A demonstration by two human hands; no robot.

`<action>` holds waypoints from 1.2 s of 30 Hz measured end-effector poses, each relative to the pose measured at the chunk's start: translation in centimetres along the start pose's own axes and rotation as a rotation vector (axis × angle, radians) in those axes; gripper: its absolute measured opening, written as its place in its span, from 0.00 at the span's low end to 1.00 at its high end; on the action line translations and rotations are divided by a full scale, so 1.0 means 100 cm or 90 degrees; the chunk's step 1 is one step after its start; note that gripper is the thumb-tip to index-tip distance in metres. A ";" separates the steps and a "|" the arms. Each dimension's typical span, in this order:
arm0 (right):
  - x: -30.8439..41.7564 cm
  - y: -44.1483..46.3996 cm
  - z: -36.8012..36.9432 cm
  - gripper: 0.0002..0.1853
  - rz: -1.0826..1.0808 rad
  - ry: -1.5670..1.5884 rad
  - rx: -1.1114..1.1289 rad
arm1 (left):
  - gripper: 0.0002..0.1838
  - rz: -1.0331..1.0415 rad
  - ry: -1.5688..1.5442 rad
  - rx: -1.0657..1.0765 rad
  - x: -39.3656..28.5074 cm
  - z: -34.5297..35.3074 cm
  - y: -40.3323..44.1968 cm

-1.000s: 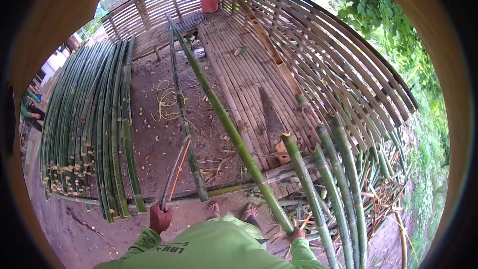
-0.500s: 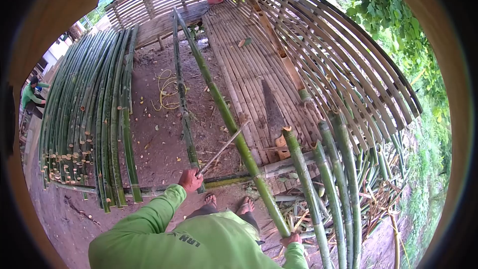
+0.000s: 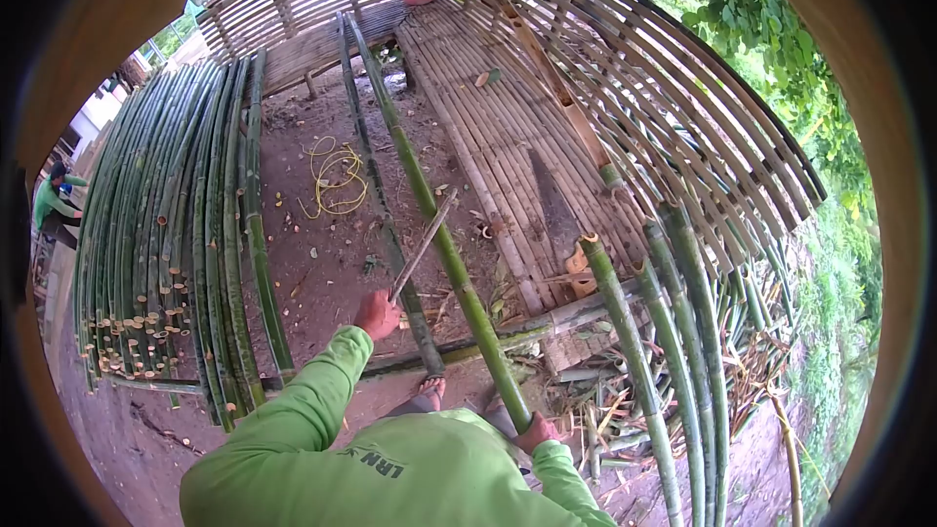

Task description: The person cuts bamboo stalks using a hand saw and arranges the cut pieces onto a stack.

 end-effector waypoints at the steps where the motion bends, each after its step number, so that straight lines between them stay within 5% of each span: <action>1: 0.012 0.005 0.011 0.38 -0.004 0.005 0.015 | 0.12 -0.003 0.009 0.016 0.007 -0.013 0.004; 9: 0.061 0.031 0.088 0.40 -0.057 0.014 0.009 | 0.09 -0.042 -0.042 0.044 0.100 -0.011 0.040; 13: 0.061 0.022 0.089 0.28 0.010 0.077 -0.064 | 0.06 0.013 -0.092 0.000 0.092 -0.036 0.014; 25: 0.074 0.012 0.089 0.26 0.123 0.048 0.020 | 0.10 0.239 -0.109 0.213 0.064 -0.037 -0.211; 36: 0.083 -0.009 0.100 0.24 0.105 0.083 0.017 | 0.10 0.343 0.020 0.213 0.051 -0.014 -0.188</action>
Point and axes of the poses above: each hand's wrist, its own y-axis towards the middle knuckle, its own z-axis out of the palm, x = y × z, the point moved 8 cm from there along y, towards the middle knuckle, and after that the axes turned 14 degrees about y, right-handed, at the moved point
